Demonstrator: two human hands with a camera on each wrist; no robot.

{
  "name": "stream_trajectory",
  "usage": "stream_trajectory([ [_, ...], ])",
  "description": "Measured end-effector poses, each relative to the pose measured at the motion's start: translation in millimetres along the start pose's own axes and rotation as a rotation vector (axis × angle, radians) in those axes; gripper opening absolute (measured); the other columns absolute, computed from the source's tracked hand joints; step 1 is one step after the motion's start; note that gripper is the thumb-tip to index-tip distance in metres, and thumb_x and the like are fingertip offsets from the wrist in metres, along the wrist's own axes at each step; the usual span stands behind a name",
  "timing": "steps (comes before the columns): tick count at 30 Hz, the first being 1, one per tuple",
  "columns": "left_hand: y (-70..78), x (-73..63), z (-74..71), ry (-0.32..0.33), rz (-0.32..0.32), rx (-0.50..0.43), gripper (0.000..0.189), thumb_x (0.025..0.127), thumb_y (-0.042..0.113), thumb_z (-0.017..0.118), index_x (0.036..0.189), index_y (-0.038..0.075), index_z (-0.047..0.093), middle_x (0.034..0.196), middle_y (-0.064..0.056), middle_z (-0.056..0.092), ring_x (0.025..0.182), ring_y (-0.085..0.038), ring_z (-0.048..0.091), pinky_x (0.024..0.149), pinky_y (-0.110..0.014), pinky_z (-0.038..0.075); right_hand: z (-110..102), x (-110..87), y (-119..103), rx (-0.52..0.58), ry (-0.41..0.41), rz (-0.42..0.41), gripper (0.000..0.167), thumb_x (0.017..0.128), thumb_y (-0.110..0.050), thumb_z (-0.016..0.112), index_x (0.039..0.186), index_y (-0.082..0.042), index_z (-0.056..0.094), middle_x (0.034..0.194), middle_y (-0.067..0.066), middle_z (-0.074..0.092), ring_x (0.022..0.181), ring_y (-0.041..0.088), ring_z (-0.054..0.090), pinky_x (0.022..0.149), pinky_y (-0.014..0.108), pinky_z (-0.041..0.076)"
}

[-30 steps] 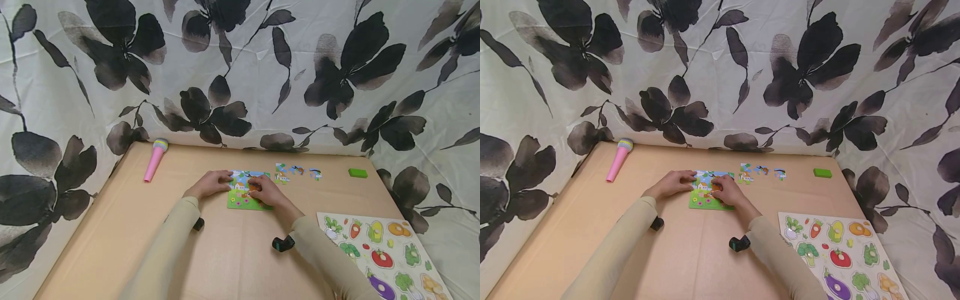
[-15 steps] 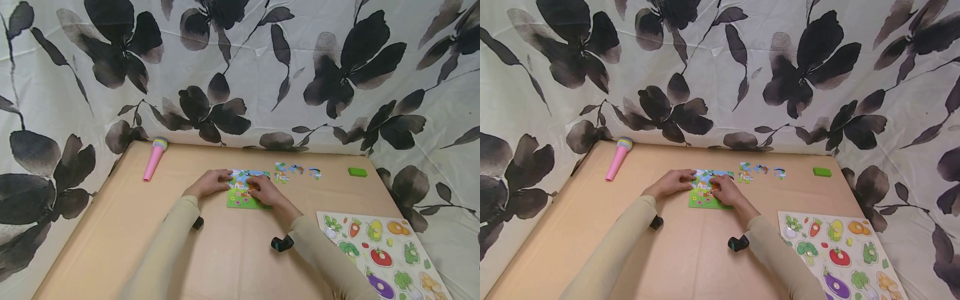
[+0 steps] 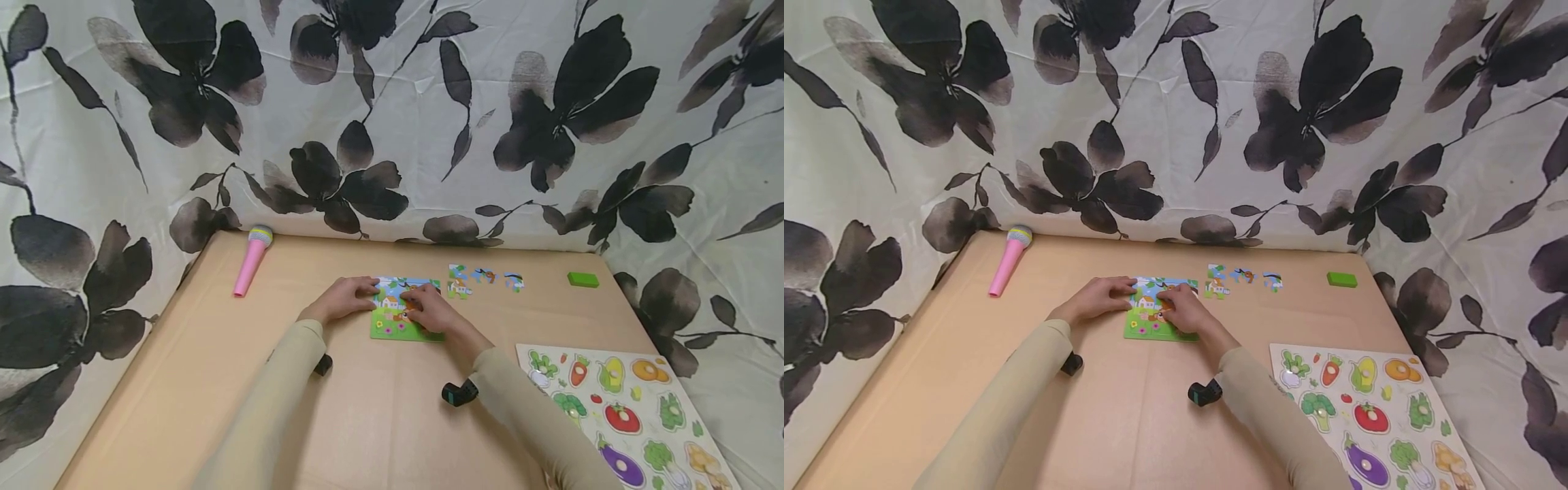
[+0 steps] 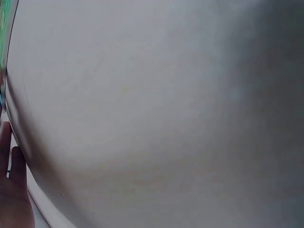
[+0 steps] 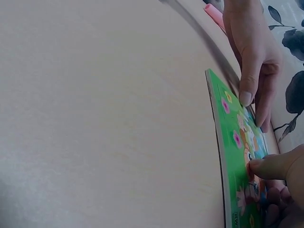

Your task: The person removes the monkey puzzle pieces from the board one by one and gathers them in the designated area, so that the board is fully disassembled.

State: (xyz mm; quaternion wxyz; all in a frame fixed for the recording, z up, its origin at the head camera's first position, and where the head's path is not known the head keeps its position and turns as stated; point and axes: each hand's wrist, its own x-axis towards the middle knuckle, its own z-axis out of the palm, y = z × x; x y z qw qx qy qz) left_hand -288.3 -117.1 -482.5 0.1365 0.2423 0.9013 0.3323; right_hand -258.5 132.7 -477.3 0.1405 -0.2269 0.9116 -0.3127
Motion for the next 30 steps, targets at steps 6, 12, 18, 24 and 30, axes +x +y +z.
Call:
stream_trajectory([
  [6, -0.6, 1.3, -0.2, 0.004, 0.017, 0.008, 0.042, 0.09, 0.023, 0.072, 0.128, 0.007, 0.065, 0.147, -0.002, 0.049, 0.141, -0.022, 0.036, 0.118, -0.041, 0.025, -4, 5.1, 1, -0.005, -0.038, 0.015, 0.039, 0.095, -0.008, 0.063, 0.133, -0.003, 0.057, 0.121, 0.018, 0.045, 0.105, 0.028, 0.042, 0.094, 0.043, 0.041],
  [12, 0.0, 1.0, 0.2, 0.005, 0.026, 0.006, 0.042, 0.09, 0.022, 0.072, 0.128, 0.006, 0.065, 0.146, -0.003, 0.05, 0.142, -0.022, 0.035, 0.118, -0.041, 0.025, -6, 7.5, 2, 0.005, -0.05, 0.02, 0.035, 0.094, -0.009, 0.064, 0.128, -0.002, 0.059, 0.112, 0.013, 0.048, 0.102, 0.026, 0.04, 0.086, 0.039, 0.04],
  [18, -0.3, 1.7, 0.2, 0.0, 0.018, 0.009, 0.042, 0.09, 0.023, 0.072, 0.128, 0.007, 0.065, 0.146, -0.002, 0.05, 0.142, -0.021, 0.035, 0.118, -0.04, 0.024, -7, 9.1, 2, 0.011, -0.051, 0.026, 0.032, 0.094, -0.009, 0.064, 0.125, -0.003, 0.06, 0.108, 0.011, 0.049, 0.1, 0.025, 0.04, 0.086, 0.04, 0.04],
  [24, -1.1, 2.0, 0.7, -0.003, 0.021, 0.014, 0.043, 0.09, 0.024, 0.071, 0.129, 0.007, 0.065, 0.147, -0.002, 0.049, 0.142, -0.021, 0.034, 0.118, -0.041, 0.024, -8, 10.3, 3, 0.032, -0.059, 0.036, 0.031, 0.093, -0.009, 0.065, 0.123, -0.004, 0.06, 0.109, 0.012, 0.048, 0.099, 0.025, 0.04, 0.087, 0.041, 0.041],
  [30, -1.5, 1.7, 1.2, -0.007, 0.01, 0.017, 0.043, 0.09, 0.025, 0.071, 0.129, 0.008, 0.065, 0.147, 0.0, 0.049, 0.143, -0.019, 0.033, 0.118, -0.04, 0.024, -8, 11.5, 5, 0.067, -0.054, 0.014, 0.032, 0.091, -0.006, 0.066, 0.122, -0.003, 0.059, 0.105, 0.012, 0.048, 0.095, 0.024, 0.039, 0.083, 0.037, 0.04],
])
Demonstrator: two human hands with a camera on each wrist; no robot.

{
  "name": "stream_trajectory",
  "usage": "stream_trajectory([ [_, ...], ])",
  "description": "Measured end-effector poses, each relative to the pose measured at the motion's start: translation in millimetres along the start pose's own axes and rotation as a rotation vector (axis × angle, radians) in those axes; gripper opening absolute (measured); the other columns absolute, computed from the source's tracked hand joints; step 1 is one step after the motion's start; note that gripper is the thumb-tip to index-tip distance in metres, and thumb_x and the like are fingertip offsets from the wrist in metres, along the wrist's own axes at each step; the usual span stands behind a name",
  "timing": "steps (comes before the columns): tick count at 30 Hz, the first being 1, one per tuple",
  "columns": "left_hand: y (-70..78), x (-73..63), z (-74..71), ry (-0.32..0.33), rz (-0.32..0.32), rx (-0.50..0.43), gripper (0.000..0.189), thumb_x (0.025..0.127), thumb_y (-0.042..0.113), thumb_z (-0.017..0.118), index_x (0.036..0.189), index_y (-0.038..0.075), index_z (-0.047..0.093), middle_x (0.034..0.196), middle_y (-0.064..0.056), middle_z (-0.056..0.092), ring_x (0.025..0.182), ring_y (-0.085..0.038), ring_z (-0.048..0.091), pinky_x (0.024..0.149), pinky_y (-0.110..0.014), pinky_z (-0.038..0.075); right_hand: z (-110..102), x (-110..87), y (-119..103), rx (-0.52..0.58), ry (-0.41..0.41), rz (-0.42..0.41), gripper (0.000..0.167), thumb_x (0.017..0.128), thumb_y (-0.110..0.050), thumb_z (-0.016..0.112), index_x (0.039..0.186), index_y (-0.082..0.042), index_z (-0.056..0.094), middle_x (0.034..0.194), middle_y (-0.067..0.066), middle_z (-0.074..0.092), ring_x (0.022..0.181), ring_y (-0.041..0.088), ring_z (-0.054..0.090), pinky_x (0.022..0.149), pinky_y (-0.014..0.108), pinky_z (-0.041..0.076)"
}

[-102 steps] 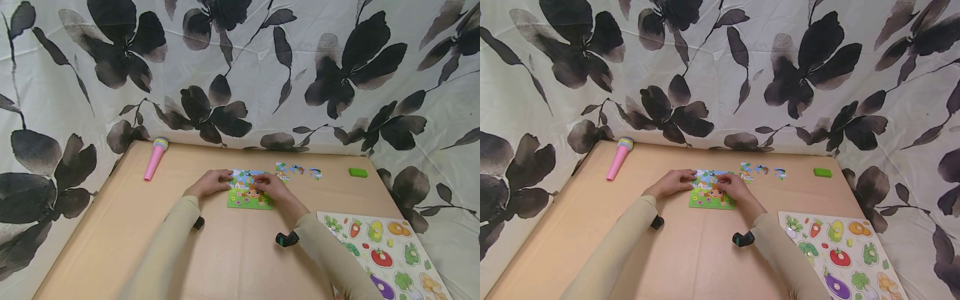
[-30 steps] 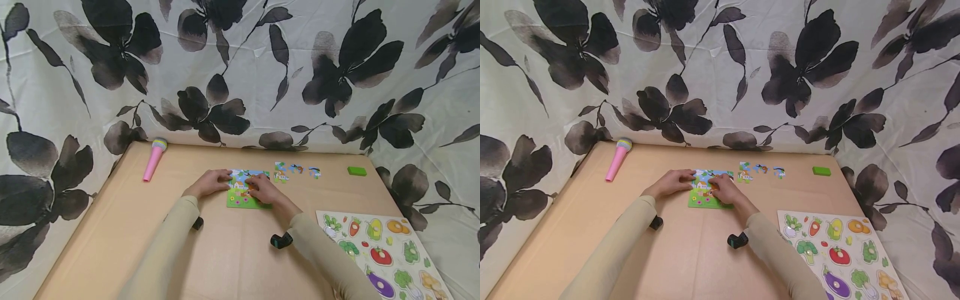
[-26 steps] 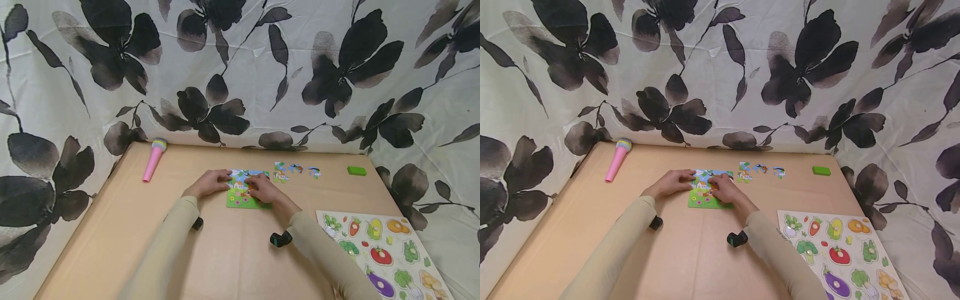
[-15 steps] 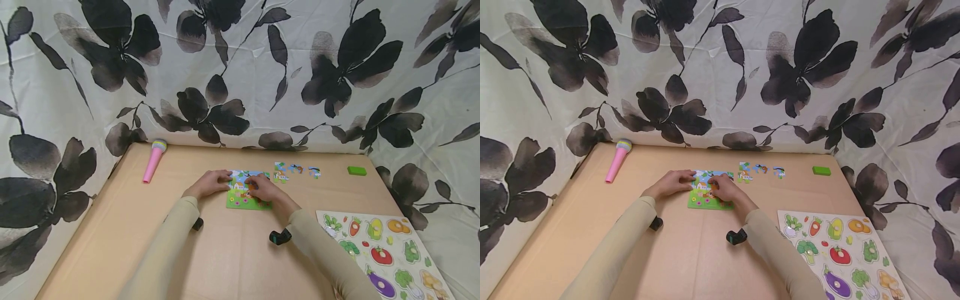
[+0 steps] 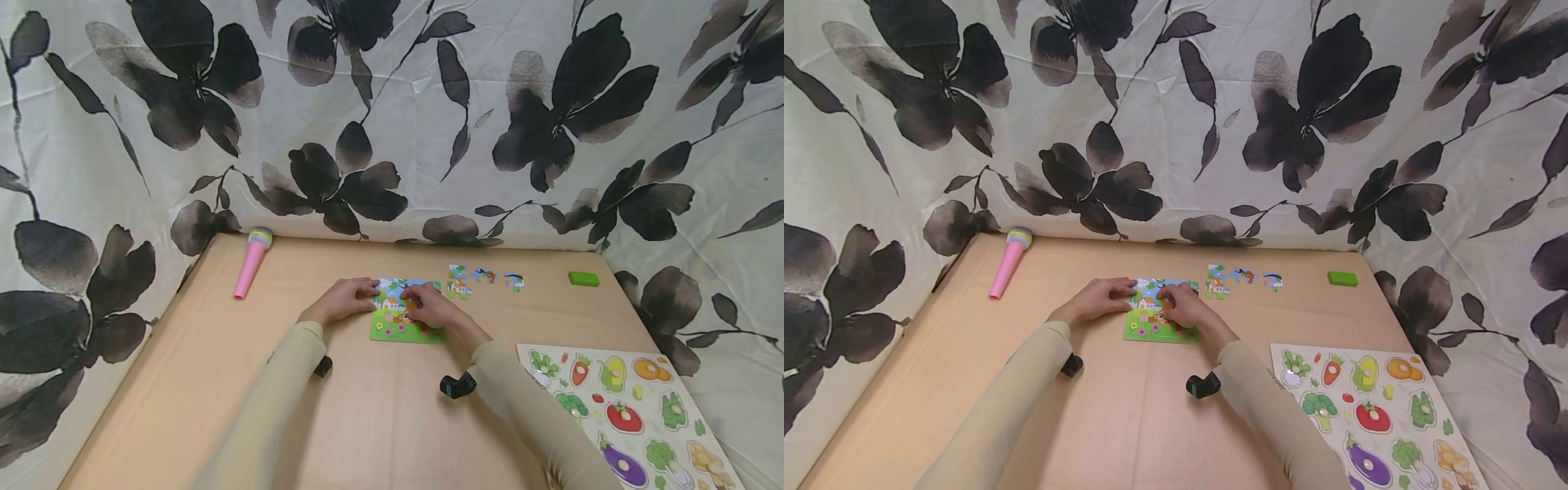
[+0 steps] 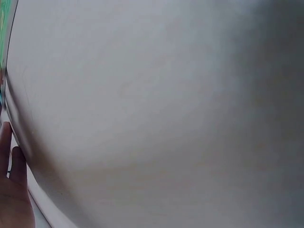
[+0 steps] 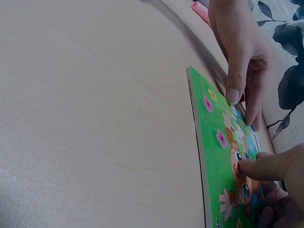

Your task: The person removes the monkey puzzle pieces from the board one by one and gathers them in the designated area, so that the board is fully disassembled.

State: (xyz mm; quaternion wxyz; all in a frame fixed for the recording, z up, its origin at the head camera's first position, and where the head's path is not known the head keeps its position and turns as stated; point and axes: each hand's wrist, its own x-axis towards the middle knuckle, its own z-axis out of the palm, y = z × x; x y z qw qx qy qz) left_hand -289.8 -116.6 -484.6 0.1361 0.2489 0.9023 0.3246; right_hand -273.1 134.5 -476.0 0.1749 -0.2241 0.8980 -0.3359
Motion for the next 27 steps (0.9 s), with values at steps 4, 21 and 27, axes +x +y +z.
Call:
stream_trajectory([
  [4, 0.1, 0.2, 0.9, 0.0, 0.0, 0.005, 0.043, 0.09, 0.025, 0.071, 0.129, 0.008, 0.065, 0.147, -0.001, 0.049, 0.143, -0.02, 0.033, 0.118, -0.04, 0.024, 0, 0.3, 2, 0.064, -0.001, -0.052, 0.032, 0.09, 0.0, 0.063, 0.122, 0.004, 0.057, 0.094, 0.013, 0.044, 0.084, 0.023, 0.04, 0.074, 0.032, 0.038],
  [21, -1.8, 1.8, 2.0, 0.002, 0.015, 0.012, 0.042, 0.09, 0.024, 0.071, 0.129, 0.007, 0.065, 0.146, -0.001, 0.049, 0.142, -0.021, 0.035, 0.118, -0.04, 0.024, 8, -8.7, 1, 0.032, 0.035, 0.011, 0.049, 0.087, -0.014, 0.074, 0.133, -0.006, 0.056, 0.116, 0.015, 0.045, 0.099, 0.025, 0.039, 0.088, 0.038, 0.038],
  [27, -0.8, 1.2, 0.2, 0.001, 0.008, 0.0, 0.042, 0.091, 0.024, 0.071, 0.129, 0.008, 0.065, 0.147, -0.001, 0.049, 0.142, -0.021, 0.034, 0.118, -0.042, 0.024, 9, -12.1, -4, 0.038, 0.048, 0.015, 0.051, 0.088, -0.009, 0.072, 0.135, -0.005, 0.054, 0.123, 0.017, 0.04, 0.101, 0.026, 0.04, 0.087, 0.039, 0.039],
])
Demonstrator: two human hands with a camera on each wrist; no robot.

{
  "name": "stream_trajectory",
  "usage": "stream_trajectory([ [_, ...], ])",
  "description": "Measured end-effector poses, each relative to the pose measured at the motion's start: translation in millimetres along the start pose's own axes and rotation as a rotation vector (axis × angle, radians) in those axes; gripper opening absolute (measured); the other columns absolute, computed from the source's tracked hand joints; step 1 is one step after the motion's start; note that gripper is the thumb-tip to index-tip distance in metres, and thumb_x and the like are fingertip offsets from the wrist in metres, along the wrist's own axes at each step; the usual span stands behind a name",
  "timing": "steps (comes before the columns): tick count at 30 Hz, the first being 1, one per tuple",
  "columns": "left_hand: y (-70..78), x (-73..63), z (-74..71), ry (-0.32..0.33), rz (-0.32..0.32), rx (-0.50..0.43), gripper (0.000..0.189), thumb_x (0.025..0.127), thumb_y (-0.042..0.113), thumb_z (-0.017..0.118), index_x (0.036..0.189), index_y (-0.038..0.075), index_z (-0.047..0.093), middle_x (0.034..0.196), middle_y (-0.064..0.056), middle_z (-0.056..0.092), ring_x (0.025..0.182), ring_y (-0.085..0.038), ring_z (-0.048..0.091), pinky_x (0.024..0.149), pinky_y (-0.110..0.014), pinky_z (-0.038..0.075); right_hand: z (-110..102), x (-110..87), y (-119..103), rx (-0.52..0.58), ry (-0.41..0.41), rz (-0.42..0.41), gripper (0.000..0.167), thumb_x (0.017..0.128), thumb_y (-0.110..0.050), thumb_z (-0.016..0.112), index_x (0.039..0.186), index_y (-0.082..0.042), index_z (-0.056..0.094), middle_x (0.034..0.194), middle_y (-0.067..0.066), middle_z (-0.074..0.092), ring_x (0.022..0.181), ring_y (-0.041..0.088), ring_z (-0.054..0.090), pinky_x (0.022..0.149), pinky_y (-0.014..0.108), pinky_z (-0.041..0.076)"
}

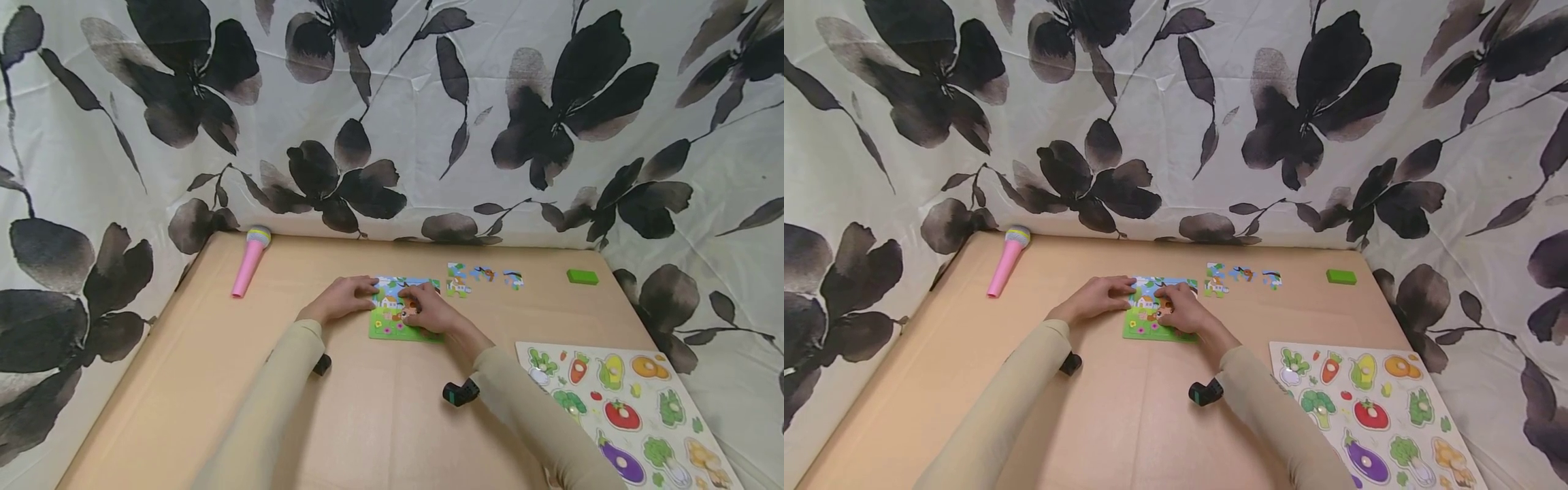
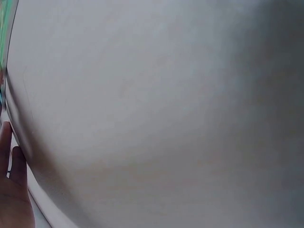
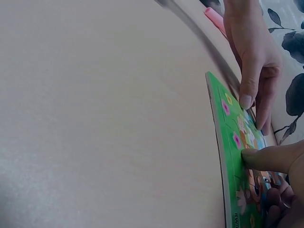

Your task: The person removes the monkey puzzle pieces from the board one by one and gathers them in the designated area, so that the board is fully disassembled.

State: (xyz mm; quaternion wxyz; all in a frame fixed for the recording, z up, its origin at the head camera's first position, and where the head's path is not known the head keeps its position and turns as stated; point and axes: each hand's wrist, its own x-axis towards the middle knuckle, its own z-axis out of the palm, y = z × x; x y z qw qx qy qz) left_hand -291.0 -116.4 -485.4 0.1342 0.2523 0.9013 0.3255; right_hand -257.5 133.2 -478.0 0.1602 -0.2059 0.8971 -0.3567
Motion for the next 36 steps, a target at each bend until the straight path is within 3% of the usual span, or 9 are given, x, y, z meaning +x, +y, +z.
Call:
stream_trajectory([
  [5, 0.8, 0.1, -1.1, -0.006, -0.008, 0.002, 0.042, 0.091, 0.024, 0.071, 0.129, 0.008, 0.065, 0.147, 0.0, 0.049, 0.143, -0.019, 0.034, 0.118, -0.04, 0.023, 4, -1.7, -1, 0.028, 0.047, 0.018, 0.05, 0.087, -0.009, 0.073, 0.133, -0.005, 0.054, 0.119, 0.015, 0.041, 0.097, 0.024, 0.042, 0.086, 0.038, 0.04],
  [12, 0.7, -0.3, -2.0, -0.002, -0.002, 0.005, 0.042, 0.09, 0.024, 0.071, 0.129, 0.008, 0.065, 0.147, -0.001, 0.049, 0.142, -0.021, 0.034, 0.118, -0.042, 0.024, 11, -3.0, 2, 0.113, 0.127, 0.031, 0.027, 0.084, -0.005, 0.075, 0.109, -0.005, 0.064, 0.106, 0.01, 0.04, 0.09, 0.021, 0.044, 0.083, 0.035, 0.042],
  [20, 1.3, -1.1, -1.6, -0.003, 0.003, 0.013, 0.042, 0.09, 0.024, 0.072, 0.128, 0.007, 0.066, 0.146, -0.001, 0.05, 0.142, -0.02, 0.035, 0.118, -0.039, 0.024, 15, -0.8, 3, 0.167, 0.23, 0.112, 0.026, 0.084, -0.015, 0.077, 0.108, -0.009, 0.072, 0.114, 0.009, 0.049, 0.091, 0.02, 0.046, 0.081, 0.033, 0.041],
  [27, 2.0, -0.8, -1.4, -0.003, -0.005, 0.004, 0.042, 0.09, 0.024, 0.072, 0.128, 0.007, 0.066, 0.146, -0.001, 0.05, 0.142, -0.02, 0.034, 0.118, -0.041, 0.024, 9, -0.5, 3, 0.295, 0.227, 0.102, 0.026, 0.09, -0.002, 0.067, 0.116, -0.002, 0.069, 0.093, 0.01, 0.063, 0.071, 0.018, 0.055, 0.054, 0.026, 0.043],
  [29, 2.4, -1.1, -1.3, -0.005, -0.009, 0.001, 0.042, 0.09, 0.025, 0.072, 0.129, 0.008, 0.065, 0.147, 0.0, 0.049, 0.142, -0.02, 0.034, 0.118, -0.041, 0.023, 6, -2.6, 3, 0.348, 0.208, 0.131, 0.03, 0.094, -0.004, 0.064, 0.124, -0.003, 0.065, 0.096, 0.011, 0.065, 0.07, 0.02, 0.058, 0.051, 0.027, 0.043],
  [32, 2.4, -1.2, -1.0, -0.006, -0.014, -0.001, 0.043, 0.09, 0.025, 0.072, 0.129, 0.008, 0.065, 0.147, 0.0, 0.049, 0.143, -0.02, 0.033, 0.118, -0.041, 0.023, 2, -5.1, 7, 0.396, 0.199, 0.16, 0.035, 0.097, -0.01, 0.06, 0.132, -0.007, 0.061, 0.109, 0.012, 0.065, 0.082, 0.024, 0.063, 0.056, 0.031, 0.05],
  [36, 1.2, -1.0, -0.4, -0.004, -0.013, 0.008, 0.043, 0.09, 0.025, 0.072, 0.129, 0.008, 0.065, 0.147, 0.0, 0.049, 0.143, -0.02, 0.033, 0.119, -0.041, 0.022, -4, -6.8, 14, 0.454, 0.23, 0.172, 0.035, 0.099, -0.015, 0.059, 0.134, -0.011, 0.061, 0.132, 0.011, 0.056, 0.112, 0.026, 0.058, 0.089, 0.039, 0.051],
])
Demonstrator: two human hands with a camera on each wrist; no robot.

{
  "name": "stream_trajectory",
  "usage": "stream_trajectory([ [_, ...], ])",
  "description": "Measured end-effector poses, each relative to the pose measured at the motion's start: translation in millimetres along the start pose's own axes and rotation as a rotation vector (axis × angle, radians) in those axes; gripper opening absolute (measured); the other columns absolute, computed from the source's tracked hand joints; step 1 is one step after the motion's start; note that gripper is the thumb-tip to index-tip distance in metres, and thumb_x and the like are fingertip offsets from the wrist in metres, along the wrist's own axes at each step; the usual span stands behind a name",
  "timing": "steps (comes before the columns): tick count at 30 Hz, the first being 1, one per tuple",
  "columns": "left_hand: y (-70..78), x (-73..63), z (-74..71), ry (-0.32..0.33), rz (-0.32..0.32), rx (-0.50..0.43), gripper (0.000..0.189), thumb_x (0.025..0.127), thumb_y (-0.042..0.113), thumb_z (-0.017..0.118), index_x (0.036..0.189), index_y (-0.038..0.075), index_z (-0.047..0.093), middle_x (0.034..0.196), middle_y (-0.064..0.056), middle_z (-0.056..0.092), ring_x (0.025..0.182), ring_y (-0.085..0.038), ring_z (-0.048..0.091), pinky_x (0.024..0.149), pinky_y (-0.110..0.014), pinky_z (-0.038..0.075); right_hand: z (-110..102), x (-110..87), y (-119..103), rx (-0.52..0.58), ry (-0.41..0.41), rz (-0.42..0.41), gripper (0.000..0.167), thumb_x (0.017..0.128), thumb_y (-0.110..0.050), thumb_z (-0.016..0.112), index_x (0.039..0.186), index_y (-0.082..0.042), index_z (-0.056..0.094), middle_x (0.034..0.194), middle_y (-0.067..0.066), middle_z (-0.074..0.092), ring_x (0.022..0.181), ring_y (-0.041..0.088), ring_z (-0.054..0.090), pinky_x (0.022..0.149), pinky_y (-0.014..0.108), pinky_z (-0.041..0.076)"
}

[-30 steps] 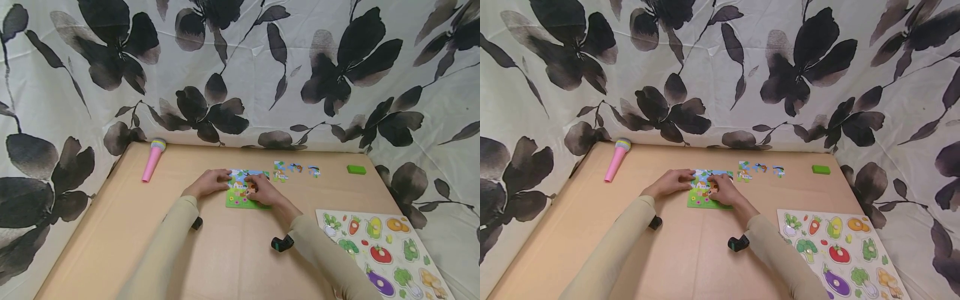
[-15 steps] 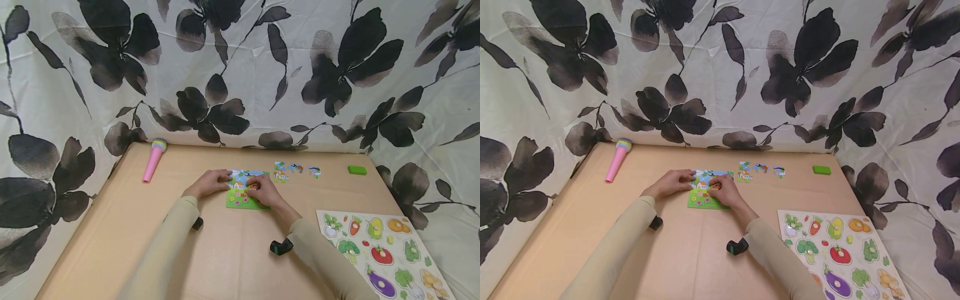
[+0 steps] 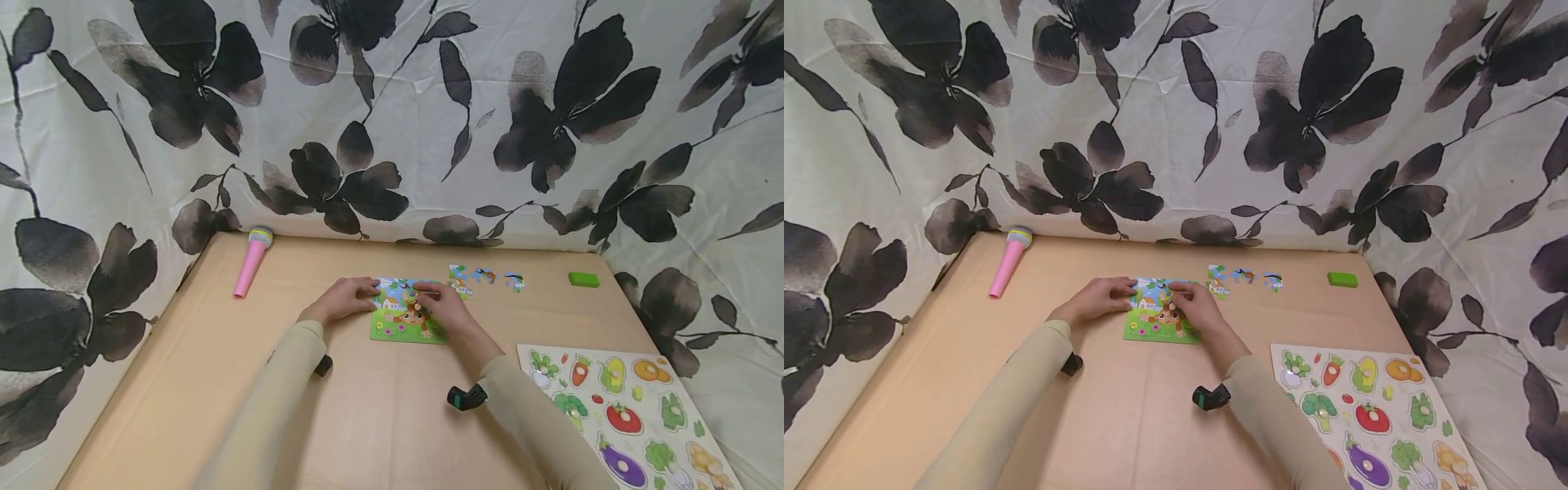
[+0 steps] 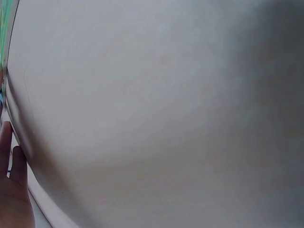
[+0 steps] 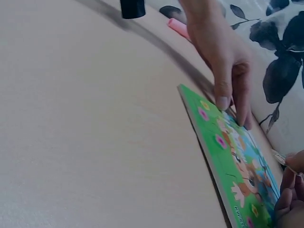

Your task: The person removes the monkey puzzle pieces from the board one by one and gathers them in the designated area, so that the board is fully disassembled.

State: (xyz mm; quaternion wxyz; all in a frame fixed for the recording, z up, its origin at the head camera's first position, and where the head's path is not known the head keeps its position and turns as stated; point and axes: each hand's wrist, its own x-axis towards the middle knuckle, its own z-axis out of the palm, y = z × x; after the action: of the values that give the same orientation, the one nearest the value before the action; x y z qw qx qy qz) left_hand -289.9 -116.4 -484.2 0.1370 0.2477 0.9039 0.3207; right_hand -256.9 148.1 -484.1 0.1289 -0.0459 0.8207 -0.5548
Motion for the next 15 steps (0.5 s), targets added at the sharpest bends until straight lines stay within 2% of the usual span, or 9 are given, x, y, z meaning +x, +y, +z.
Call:
stream_trajectory([
  [3, -1.0, -0.1, 0.1, 0.002, 0.003, 0.005, 0.043, 0.09, 0.025, 0.072, 0.129, 0.008, 0.065, 0.147, 0.0, 0.049, 0.143, -0.02, 0.033, 0.119, -0.041, 0.022, -7, 0.4, 3, 0.069, 0.028, 0.018, 0.036, 0.098, -0.016, 0.06, 0.133, -0.011, 0.062, 0.141, 0.009, 0.05, 0.123, 0.028, 0.051, 0.1, 0.042, 0.045],
  [6, -1.7, -0.3, 0.1, 0.002, 0.008, 0.006, 0.043, 0.09, 0.025, 0.072, 0.129, 0.008, 0.065, 0.147, 0.0, 0.049, 0.143, -0.02, 0.033, 0.119, -0.041, 0.022, -14, -0.5, 6, 0.11, 0.058, 0.025, 0.037, 0.097, -0.015, 0.061, 0.133, -0.009, 0.061, 0.143, 0.008, 0.047, 0.123, 0.026, 0.051, 0.1, 0.039, 0.046],
  [11, -2.5, -0.4, 0.6, 0.005, 0.012, 0.012, 0.043, 0.09, 0.025, 0.072, 0.129, 0.007, 0.065, 0.147, -0.001, 0.049, 0.143, -0.02, 0.033, 0.118, -0.04, 0.023, -29, -3.4, 11, 0.206, 0.114, 0.04, 0.038, 0.096, -0.011, 0.062, 0.133, -0.004, 0.06, 0.134, 0.016, 0.053, 0.104, 0.018, 0.058, 0.088, 0.031, 0.049],
  [15, -2.6, 0.0, 0.9, 0.01, 0.018, 0.013, 0.042, 0.09, 0.024, 0.071, 0.128, 0.007, 0.065, 0.146, -0.001, 0.05, 0.142, -0.02, 0.034, 0.118, -0.041, 0.023, -43, -6.7, 15, 0.226, 0.145, 0.054, 0.038, 0.097, -0.008, 0.059, 0.134, -0.001, 0.057, 0.133, 0.018, 0.052, 0.098, 0.014, 0.058, 0.091, 0.034, 0.048],
])
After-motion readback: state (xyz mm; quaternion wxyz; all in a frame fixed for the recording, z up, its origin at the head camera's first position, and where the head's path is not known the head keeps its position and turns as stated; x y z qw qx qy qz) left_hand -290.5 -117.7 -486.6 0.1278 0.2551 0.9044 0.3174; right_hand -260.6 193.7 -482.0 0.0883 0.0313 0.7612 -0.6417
